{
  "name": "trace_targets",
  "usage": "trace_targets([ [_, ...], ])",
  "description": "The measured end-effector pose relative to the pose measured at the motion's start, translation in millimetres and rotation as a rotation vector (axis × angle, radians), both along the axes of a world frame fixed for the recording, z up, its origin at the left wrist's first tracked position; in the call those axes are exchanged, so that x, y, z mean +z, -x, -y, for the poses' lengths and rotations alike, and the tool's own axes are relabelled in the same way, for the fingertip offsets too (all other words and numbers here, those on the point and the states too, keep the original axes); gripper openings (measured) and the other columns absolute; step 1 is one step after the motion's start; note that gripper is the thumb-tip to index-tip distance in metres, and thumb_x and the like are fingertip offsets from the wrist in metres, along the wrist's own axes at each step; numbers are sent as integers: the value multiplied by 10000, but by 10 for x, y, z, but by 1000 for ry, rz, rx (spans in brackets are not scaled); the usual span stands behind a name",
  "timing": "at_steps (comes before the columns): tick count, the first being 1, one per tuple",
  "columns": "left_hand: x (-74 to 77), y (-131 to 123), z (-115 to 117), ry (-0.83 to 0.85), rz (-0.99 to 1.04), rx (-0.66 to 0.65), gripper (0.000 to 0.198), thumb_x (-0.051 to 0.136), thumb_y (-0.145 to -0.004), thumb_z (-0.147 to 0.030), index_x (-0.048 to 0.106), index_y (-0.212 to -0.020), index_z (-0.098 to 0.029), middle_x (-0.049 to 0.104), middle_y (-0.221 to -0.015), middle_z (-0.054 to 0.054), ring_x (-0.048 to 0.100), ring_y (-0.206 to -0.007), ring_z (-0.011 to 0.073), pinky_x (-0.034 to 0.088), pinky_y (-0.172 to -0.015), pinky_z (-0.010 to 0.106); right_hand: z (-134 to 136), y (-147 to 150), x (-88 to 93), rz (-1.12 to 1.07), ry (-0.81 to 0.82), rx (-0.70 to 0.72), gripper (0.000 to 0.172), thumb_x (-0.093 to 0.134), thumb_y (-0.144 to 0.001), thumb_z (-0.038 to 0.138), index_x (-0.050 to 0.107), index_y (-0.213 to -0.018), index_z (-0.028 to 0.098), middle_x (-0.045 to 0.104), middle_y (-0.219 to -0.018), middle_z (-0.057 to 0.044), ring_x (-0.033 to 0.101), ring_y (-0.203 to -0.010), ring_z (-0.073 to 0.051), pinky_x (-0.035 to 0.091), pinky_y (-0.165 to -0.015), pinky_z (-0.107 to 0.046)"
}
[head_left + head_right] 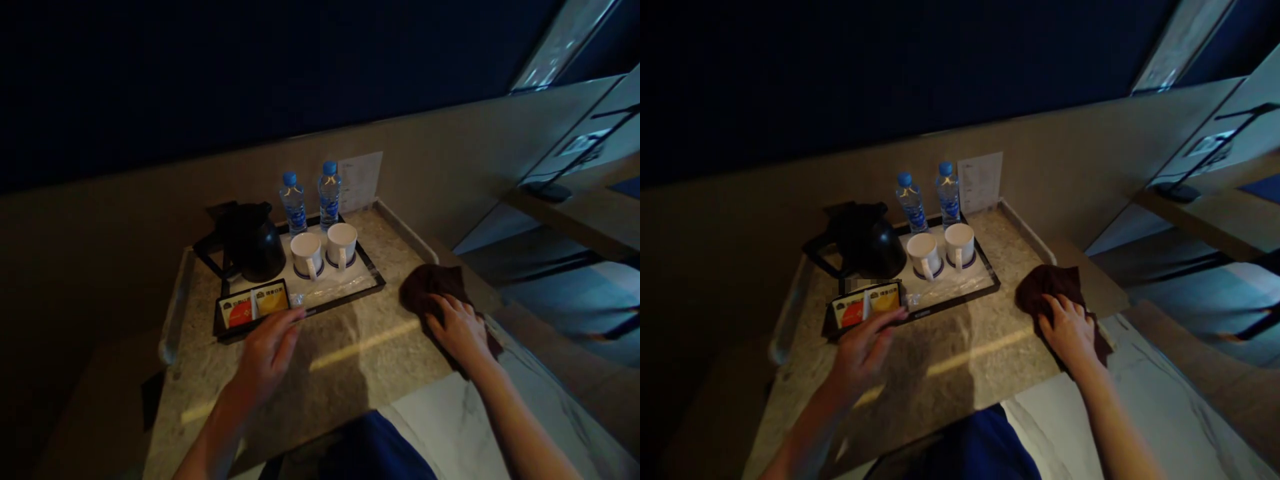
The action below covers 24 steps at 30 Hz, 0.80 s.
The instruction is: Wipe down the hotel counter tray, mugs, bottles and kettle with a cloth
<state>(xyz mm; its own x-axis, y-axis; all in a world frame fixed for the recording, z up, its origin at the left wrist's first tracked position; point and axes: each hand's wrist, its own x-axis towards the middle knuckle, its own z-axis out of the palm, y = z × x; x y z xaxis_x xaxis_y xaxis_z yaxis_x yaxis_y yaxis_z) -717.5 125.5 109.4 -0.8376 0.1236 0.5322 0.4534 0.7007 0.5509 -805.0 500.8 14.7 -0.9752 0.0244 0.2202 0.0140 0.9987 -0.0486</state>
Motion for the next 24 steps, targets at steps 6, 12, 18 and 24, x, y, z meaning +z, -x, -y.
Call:
trace_targets([
  [6,-140,1138,-676,472,373,-86,327,431,-955,-201,637,-1196,-119,673,-1198,136,629,-1109,236,476,-985,378,-83,-61,3,-76,-11,195,412,451,-928,341,593,-1282,187,574,-1291,-161,544,-1115,-352,489,-817,-505],
  [12,-278,1465,-779,625,563,-72,206,616,-844,-193,697,-1030,-155,719,-1039,118,673,-968,264,513,-853,360,-205,-7,-23,-97,11,401,396,489,-884,293,626,-1239,182,572,-1272,-204,529,-1133,-370,472,-816,-505],
  [18,-131,1451,-923,680,629,16,146,521,-855,-134,665,-846,-157,710,-899,92,665,-852,238,476,-758,323,-232,28,28,-96,69,491,370,496,-883,263,616,-1228,204,575,-1276,-169,521,-1150,-335,446,-875,-499],
  [24,8,1269,-822,582,618,96,204,453,-927,-224,638,-964,-149,701,-928,97,662,-860,232,463,-761,322,-257,62,47,-95,124,533,389,526,-863,236,605,-1242,198,564,-1288,-174,519,-1159,-339,441,-900,-521],
])
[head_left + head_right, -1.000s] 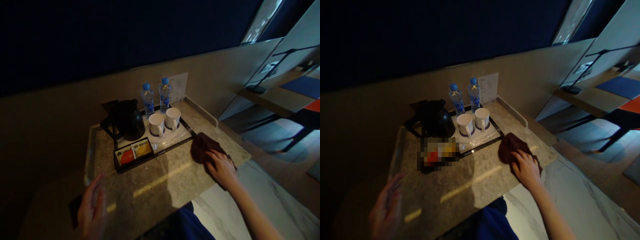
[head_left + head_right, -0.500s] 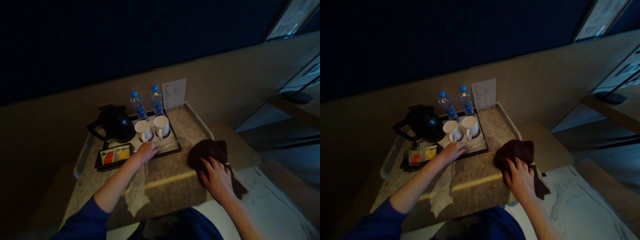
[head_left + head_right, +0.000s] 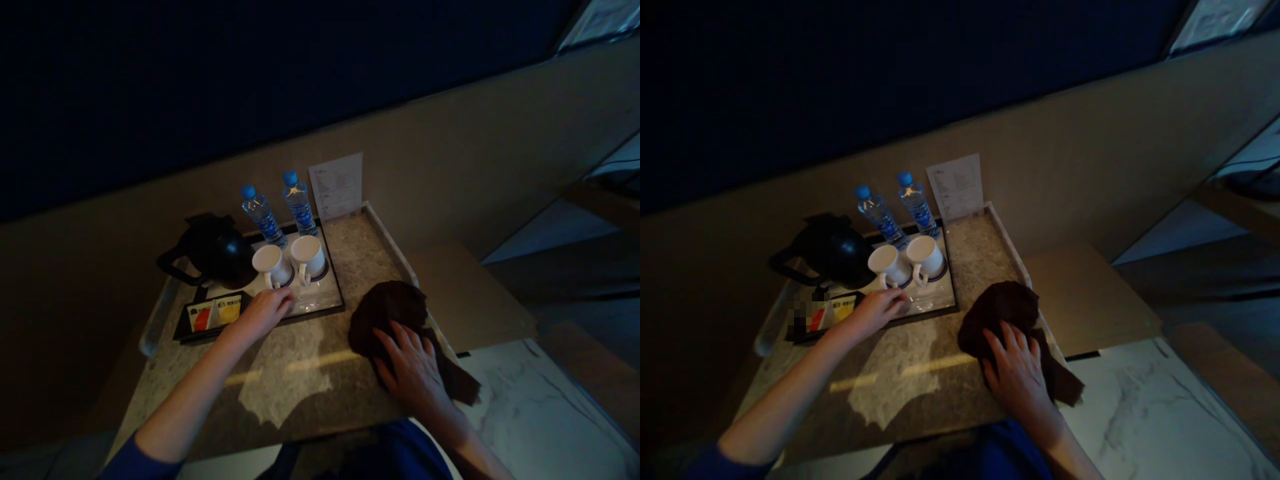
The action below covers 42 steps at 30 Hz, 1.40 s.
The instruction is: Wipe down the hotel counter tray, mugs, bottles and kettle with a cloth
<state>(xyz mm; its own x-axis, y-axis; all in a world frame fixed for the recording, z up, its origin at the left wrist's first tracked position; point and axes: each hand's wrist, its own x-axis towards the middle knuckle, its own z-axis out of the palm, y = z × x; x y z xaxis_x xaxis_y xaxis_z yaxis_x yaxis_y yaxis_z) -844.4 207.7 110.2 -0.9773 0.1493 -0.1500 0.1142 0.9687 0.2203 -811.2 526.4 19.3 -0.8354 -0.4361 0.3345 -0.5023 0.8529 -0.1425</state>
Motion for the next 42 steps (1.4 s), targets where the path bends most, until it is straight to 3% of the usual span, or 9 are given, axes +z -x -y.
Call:
trace_targets([
  [6,-148,48,-33,-37,23,1,120,530,-853,-138,636,-808,-174,698,-852,63,653,-811,213,458,-732,295,5,119,-1,61,51,108,394,539,-857,219,601,-1245,191,551,-1298,-181,510,-1193,-342,429,-930,-525],
  [10,-42,-8,-70,-61,-47,59,173,471,-911,-232,622,-862,-163,696,-871,93,658,-814,228,476,-739,326,-52,188,26,95,81,164,436,618,-836,302,595,-1260,203,546,-1323,-184,510,-1211,-369,433,-933,-563],
  [12,90,-137,-47,-174,-166,142,214,458,-929,-307,619,-906,-167,703,-880,87,669,-803,219,495,-736,327,-118,263,120,142,103,218,480,645,-833,358,580,-1281,200,575,-1301,-177,543,-1179,-355,464,-922,-542],
  [15,276,-405,12,-570,-452,378,229,565,-880,-405,611,-884,-181,716,-789,42,695,-720,190,542,-677,284,-141,504,397,231,150,289,400,549,-924,318,554,-1303,190,645,-1200,-126,616,-1063,-255,521,-882,-410],
  [20,272,-819,61,-1050,-765,697,306,734,-764,-419,645,-928,-177,727,-741,2,696,-615,153,589,-636,240,413,1074,861,180,-89,496,199,507,-943,204,670,-1053,179,685,-998,-93,633,-972,-259,541,-788,-364],
  [26,112,-1244,102,-1143,-921,920,331,800,-700,-405,660,-879,-165,724,-688,15,682,-567,155,599,-598,251,1329,1347,812,328,-548,734,238,489,-887,57,672,-1026,119,702,-1006,-144,702,-910,-286,562,-710,-358],
  [34,-52,-1575,62,-1299,-982,1196,419,864,-600,-388,602,-839,-165,722,-680,19,677,-551,154,591,-593,242,1425,1399,794,369,-626,767,256,439,-895,39,679,-949,109,726,-918,-139,718,-849,-249,516,-666,-283],
  [38,-123,-1459,-85,-1392,-850,1170,472,854,-619,-417,592,-918,-162,733,-713,37,692,-587,162,592,-621,247,1254,1372,919,432,-439,760,183,453,-934,130,631,-898,151,693,-769,-68,679,-714,-178,439,-611,-238],
  [42,-83,-1297,-258,-1465,-690,1073,509,827,-654,-454,591,-993,-156,738,-735,46,701,-618,166,589,-622,242,1073,1339,1008,796,143,838,104,543,-887,221,553,-798,168,569,-658,18,532,-584,-100,379,-557,-203],
])
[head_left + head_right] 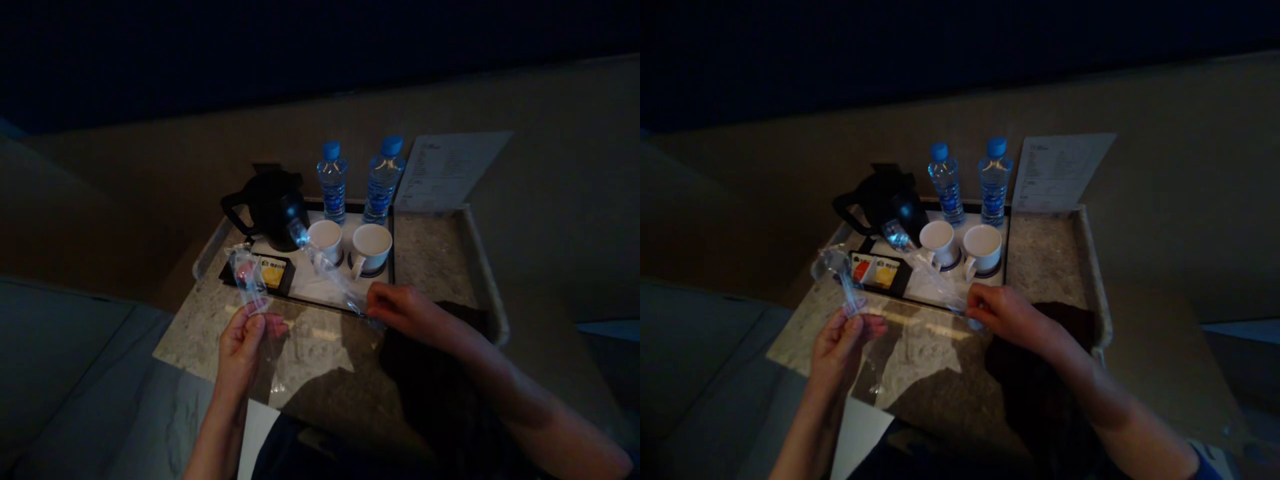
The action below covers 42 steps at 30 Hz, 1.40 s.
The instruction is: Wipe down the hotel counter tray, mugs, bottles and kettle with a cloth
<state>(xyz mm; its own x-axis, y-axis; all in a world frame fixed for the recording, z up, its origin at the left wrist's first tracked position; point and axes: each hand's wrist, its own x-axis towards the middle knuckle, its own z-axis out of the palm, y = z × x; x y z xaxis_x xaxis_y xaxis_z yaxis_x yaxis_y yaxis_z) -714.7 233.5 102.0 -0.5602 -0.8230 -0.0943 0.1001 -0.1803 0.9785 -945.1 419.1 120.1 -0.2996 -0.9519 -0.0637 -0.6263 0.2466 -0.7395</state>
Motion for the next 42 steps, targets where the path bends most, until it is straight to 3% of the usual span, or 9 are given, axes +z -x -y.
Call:
trace_targets([
  [6,127,124,-142,81,-37,-149,420,793,-704,-458,617,-940,-158,737,-734,45,711,-644,182,595,-624,259,-32,-152,42,669,240,-47,291,615,-832,429,480,-784,176,511,-647,47,410,-520,-57,305,-460,-170],
  [12,136,65,-143,124,-54,-172,357,768,-745,-427,627,-959,-179,735,-760,28,706,-658,164,591,-640,258,71,-299,77,713,358,-110,244,635,-788,337,445,-764,186,452,-585,79,395,-503,-51,253,-460,-161],
  [17,188,6,-205,249,-18,-247,292,672,-825,-462,653,-928,-190,740,-780,38,701,-668,166,586,-658,269,50,-373,173,458,290,-113,99,585,-789,157,511,-853,168,563,-687,38,543,-618,-91,393,-599,-205],
  [22,424,-24,-288,829,99,-332,238,524,-926,-335,695,-839,-194,750,-895,68,702,-856,194,552,-751,266,-49,-496,309,-318,-22,-14,287,510,-808,48,671,-1007,178,658,-862,-64,614,-809,-178,442,-728,-293],
  [26,434,84,-261,1151,168,-526,211,483,-931,-248,684,-908,-188,728,-1042,76,624,-1106,233,488,-927,335,-141,-559,409,-480,-14,125,275,526,-817,42,689,-1000,166,649,-923,-99,611,-923,-220,477,-827,-357],
  [31,146,211,-223,867,343,-744,296,426,-953,-356,629,-838,-174,642,-722,34,611,-633,162,470,-613,280,-242,-427,393,-130,128,-38,287,610,-803,92,614,-1076,181,669,-940,-45,637,-858,-163,487,-771,-291],
  [36,-104,286,-315,482,306,-768,443,484,-911,-441,594,-1231,-154,618,-704,17,536,-514,132,438,-496,251,-256,-371,202,202,301,-240,191,631,-809,184,586,-994,179,611,-697,39,592,-650,-110,438,-608,-219],
  [39,-169,332,-359,427,316,-772,384,512,-886,-449,655,-1072,-144,607,-668,21,535,-527,141,431,-498,253,-259,-402,71,246,332,-305,151,595,-837,232,591,-976,173,566,-631,54,544,-572,-97,421,-553,-209],
  [42,-222,315,-300,580,404,-777,303,475,-908,-416,649,-881,-169,593,-643,18,551,-564,154,432,-535,261,-370,-412,-91,160,309,-304,287,581,-857,254,578,-1131,169,675,-820,-19,646,-741,-142,525,-692,-276],
])
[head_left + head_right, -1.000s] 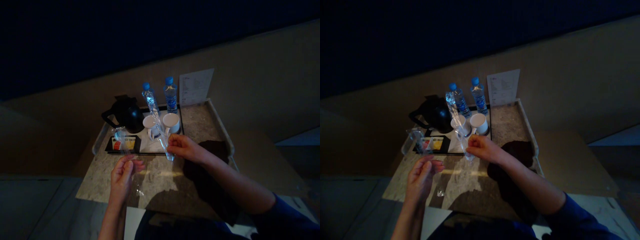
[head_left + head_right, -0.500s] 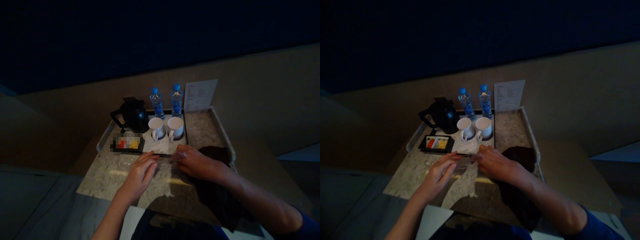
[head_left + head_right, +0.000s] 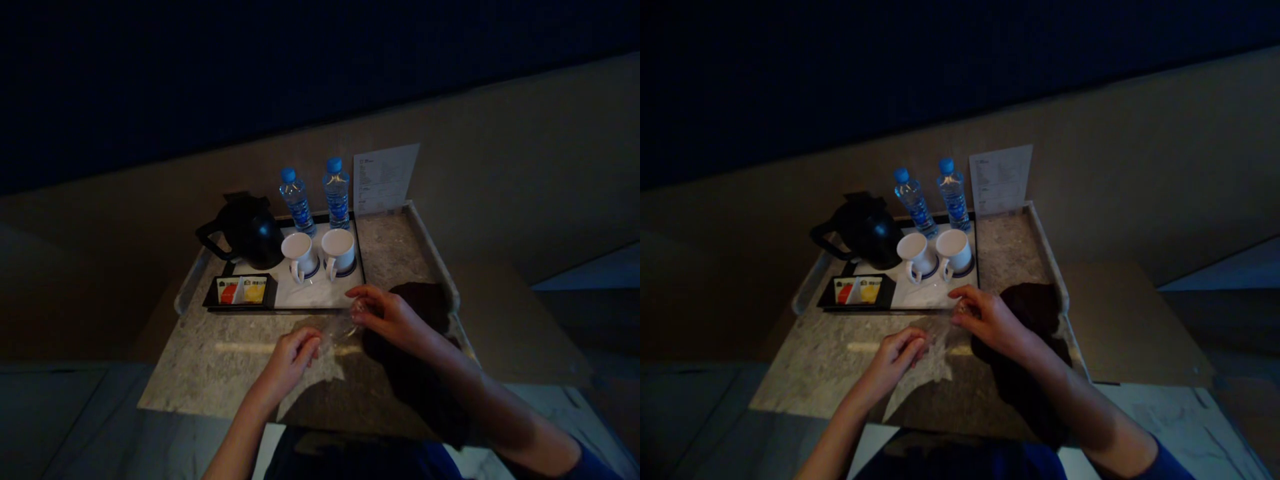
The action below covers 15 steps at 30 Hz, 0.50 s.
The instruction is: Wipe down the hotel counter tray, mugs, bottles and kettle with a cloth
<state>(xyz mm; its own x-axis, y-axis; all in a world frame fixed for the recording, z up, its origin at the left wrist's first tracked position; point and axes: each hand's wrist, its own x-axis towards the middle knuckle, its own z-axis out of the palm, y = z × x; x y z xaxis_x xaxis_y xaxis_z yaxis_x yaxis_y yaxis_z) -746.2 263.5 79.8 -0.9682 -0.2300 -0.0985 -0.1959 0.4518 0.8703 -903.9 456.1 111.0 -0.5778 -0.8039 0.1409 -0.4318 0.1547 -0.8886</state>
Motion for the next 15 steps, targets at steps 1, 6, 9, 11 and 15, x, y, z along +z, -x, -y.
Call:
trace_targets([
  [1,-29,-31,49,103,7,-14,296,459,-916,-396,643,-838,-176,603,-654,25,567,-592,164,442,-562,271,-73,-3,-75,-93,-38,-20,360,605,-846,262,565,-1191,168,695,-940,-63,664,-862,-178,543,-784,-334],
  [6,-269,-316,401,416,19,-102,294,445,-911,-321,652,-746,-193,673,-769,82,647,-735,220,510,-684,333,-564,-144,-643,-646,-424,-263,711,783,-670,378,558,-1323,212,482,-1422,-216,408,-1327,-450,321,-984,-756],
  [9,-330,-426,541,430,10,-54,217,550,-866,-336,706,-934,-200,703,-847,92,668,-833,253,544,-760,388,-744,-312,-941,-684,-533,-245,761,770,-668,412,533,-1370,235,320,-1531,-227,296,-1394,-468,316,-976,-767],
  [11,-263,-389,543,413,-58,51,312,609,-835,-355,681,-1096,-199,707,-1014,119,657,-980,273,532,-875,438,-756,-382,-1012,-680,-558,-220,706,727,-712,366,528,-1379,243,278,-1552,-214,273,-1410,-449,313,-1003,-743],
  [15,-18,40,339,104,-231,210,433,564,-865,-439,630,-1192,-164,643,-1221,165,620,-1123,259,496,-976,437,-614,-330,-917,-646,-587,-191,541,562,-780,163,592,-1317,226,329,-1536,-182,296,-1411,-410,342,-1025,-698],
])
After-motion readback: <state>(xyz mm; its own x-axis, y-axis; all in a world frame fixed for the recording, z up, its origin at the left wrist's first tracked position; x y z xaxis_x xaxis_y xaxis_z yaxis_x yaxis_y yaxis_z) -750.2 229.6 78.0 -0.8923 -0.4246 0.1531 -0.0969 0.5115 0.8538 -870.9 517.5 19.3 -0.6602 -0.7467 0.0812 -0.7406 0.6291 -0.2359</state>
